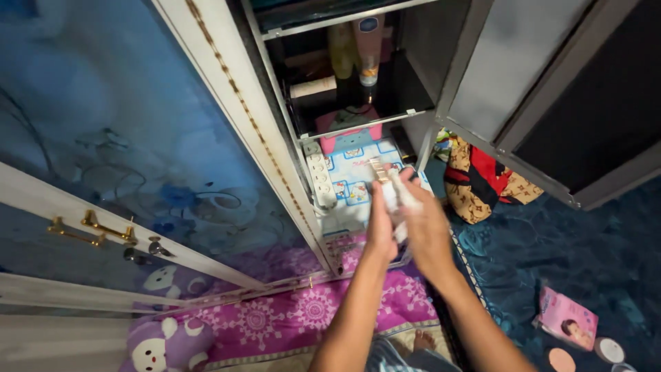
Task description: The person removes cosmetic items from a wardrobe drawer, places them on the bed, and then returns them to the drawer. They handle bottles, tubes, and a small pink box, arranging them inside the drawer.
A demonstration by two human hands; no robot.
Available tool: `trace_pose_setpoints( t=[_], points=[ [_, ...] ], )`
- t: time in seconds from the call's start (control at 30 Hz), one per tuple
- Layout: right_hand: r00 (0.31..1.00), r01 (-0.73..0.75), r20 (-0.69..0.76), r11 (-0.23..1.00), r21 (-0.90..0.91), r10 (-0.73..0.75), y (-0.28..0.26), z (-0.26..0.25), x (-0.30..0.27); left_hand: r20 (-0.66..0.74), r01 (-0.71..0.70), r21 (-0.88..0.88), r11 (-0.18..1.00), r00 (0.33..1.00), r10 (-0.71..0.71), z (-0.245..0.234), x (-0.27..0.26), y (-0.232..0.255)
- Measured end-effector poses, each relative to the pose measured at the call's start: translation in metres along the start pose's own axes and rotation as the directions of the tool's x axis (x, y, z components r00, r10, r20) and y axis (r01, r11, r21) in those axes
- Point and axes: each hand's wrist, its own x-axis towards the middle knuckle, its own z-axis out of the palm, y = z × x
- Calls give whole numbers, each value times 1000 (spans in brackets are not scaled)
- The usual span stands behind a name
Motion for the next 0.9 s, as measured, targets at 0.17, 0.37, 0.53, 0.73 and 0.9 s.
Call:
trace_pose_setpoints(
  t=[0.17, 0.37, 0.53, 0.73, 0.9],
  points=[
    [817, 506, 392, 852, -137, -422, -29, -2, 36, -14, 26, 158, 987, 1000, -24, 9, 12, -23],
    [945, 99, 313, 995, -4, -92, -36, -11, 73, 35, -3, 115, 993, 999, -1, 13, 32, -43],
    [874, 381, 334, 924, -26, -351, -24, -6, 42, -16, -87, 66, 994, 996, 89, 10, 36, -35],
    [892, 412, 241, 906, -92, -381, 49, -5, 44, 118, -107, 214, 971, 990, 83, 41, 9, -16],
    [950, 276, 141, 960, 45, -280, 16, -19, 69, 286, -135, 384, 914, 958, 21, 36, 6, -24]
  ],
)
